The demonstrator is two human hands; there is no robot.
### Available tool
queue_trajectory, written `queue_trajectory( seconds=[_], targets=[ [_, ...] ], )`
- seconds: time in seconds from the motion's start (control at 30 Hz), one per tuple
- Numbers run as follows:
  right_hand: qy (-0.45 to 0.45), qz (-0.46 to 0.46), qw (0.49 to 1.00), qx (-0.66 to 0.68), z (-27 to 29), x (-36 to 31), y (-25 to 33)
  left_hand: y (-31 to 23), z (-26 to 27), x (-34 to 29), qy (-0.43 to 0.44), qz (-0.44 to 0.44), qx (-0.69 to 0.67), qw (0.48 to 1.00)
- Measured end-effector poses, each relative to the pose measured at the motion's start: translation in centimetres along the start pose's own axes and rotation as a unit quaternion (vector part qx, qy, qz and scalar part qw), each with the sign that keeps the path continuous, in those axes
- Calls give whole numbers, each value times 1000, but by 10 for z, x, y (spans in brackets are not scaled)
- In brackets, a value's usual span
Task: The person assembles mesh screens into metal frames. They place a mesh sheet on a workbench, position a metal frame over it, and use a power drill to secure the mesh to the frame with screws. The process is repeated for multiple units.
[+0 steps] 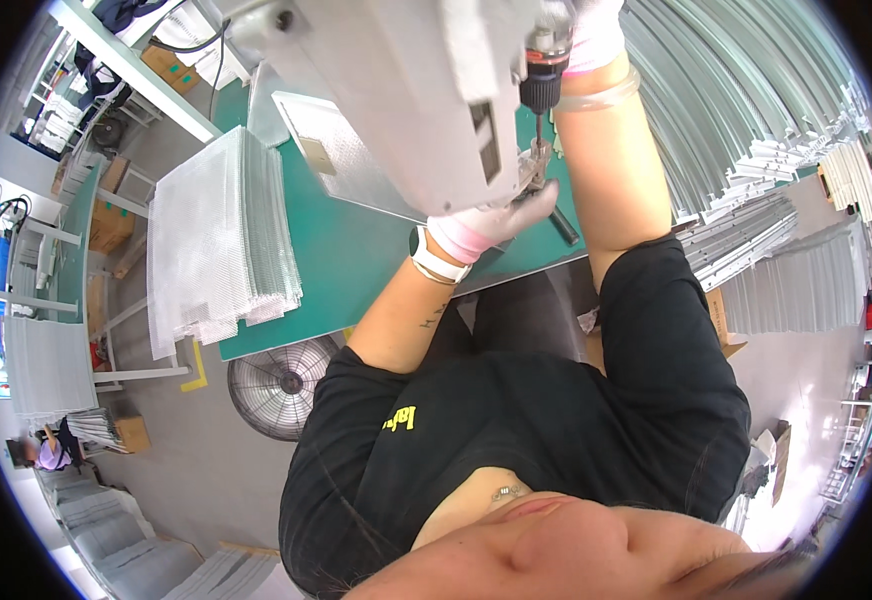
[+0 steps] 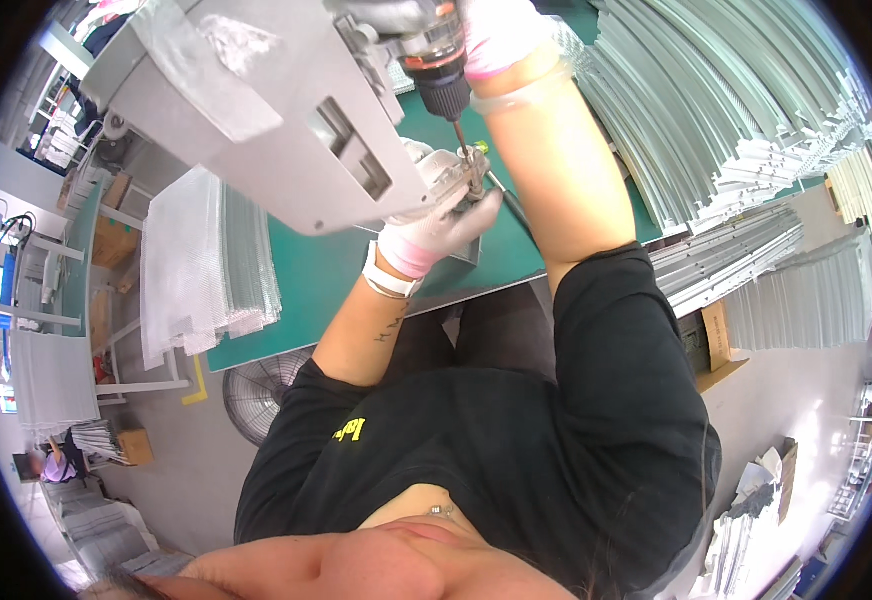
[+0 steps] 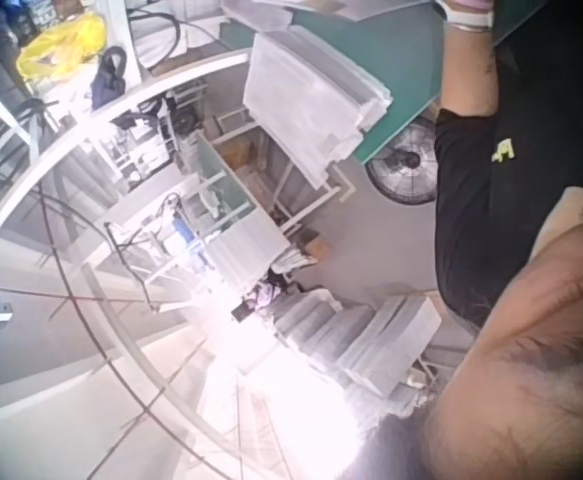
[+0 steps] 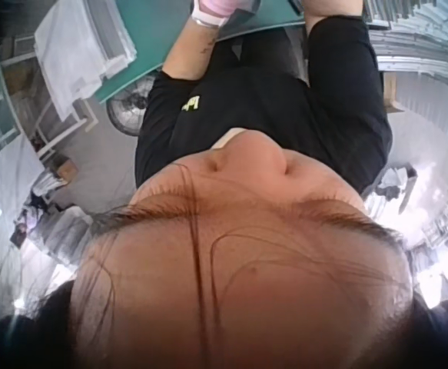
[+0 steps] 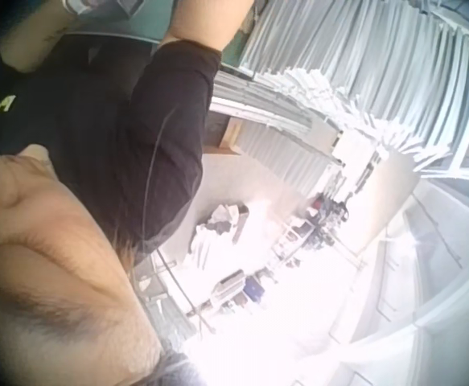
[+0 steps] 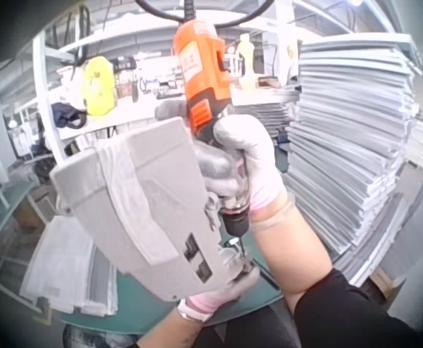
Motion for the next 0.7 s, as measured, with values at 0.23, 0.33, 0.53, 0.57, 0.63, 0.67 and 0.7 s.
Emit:
queue_trajectory(
  seconds=[0.23,0.33,0.53,0.57,0.63,0.67,0.7],
  targets=[
    [-42,45,998,23,39,-4,-15,-4,7,8,56,22,64,996],
    [-49,55,997,26,38,-6,-13,-3,6,3,55,18,68,996],
    [-64,81,994,30,57,-13,-21,-13,7,11,120,32,144,982],
    [-64,80,994,35,57,-15,-22,-8,5,5,113,46,139,983],
    [-52,66,995,52,55,-16,-22,-3,4,-2,101,63,129,984],
    [-62,53,995,58,48,-15,-20,-2,5,-2,95,65,124,986],
    [-73,39,994,65,37,-13,-17,-2,7,-2,90,68,119,986]
  ],
)
Point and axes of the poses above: each hand's wrist, its own x-axis towards the middle knuckle, its own z-axis out of the back of the hand, y = z × x, the point moved 7 cm from there along x, towards the middle knuckle, and after that the axes turned 10 degrees about -y, right-handed, at the moved point
